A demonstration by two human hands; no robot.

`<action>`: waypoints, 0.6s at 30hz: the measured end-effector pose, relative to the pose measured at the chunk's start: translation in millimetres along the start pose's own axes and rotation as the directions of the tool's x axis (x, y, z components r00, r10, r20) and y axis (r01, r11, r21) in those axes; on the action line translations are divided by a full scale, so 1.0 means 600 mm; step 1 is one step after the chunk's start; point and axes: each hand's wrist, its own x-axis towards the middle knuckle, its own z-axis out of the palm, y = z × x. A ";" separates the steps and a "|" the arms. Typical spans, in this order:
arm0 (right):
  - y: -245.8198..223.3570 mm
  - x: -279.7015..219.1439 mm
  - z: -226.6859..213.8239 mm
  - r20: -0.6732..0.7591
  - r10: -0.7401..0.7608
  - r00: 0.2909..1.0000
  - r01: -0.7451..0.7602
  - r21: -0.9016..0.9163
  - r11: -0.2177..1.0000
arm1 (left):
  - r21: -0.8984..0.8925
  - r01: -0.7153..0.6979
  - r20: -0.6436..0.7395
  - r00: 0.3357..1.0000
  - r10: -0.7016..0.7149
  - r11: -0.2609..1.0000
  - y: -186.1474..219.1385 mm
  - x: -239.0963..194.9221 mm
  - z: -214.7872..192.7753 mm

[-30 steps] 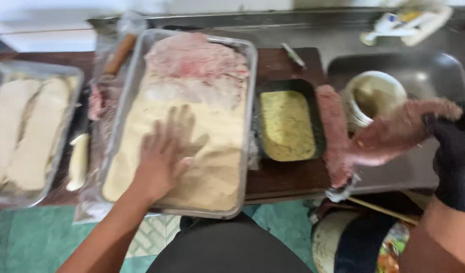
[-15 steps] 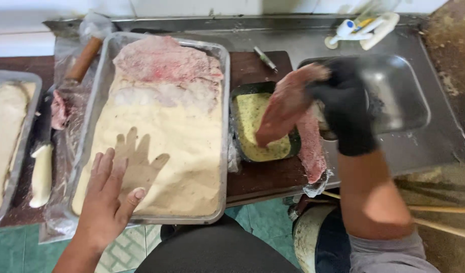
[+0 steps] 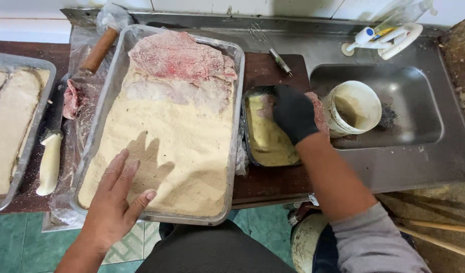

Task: Breading thin slices of meat by dipping them in egg wash and coating them with breadcrumbs.

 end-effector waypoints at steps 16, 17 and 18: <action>0.026 -0.022 -0.014 0.270 -0.074 0.960 0.078 -0.005 0.997 | 0.013 -0.027 -0.038 0.999 0.027 1.000 0.003 0.004 0.003; 0.040 -0.008 0.007 0.268 -0.077 0.960 0.081 -0.003 0.997 | 0.015 -0.026 -0.041 0.999 0.027 1.000 0.004 0.004 0.003; 0.055 0.005 0.028 0.271 -0.061 0.961 0.086 -0.082 0.993 | -0.001 -0.022 -0.045 0.999 0.022 1.000 0.006 0.003 0.003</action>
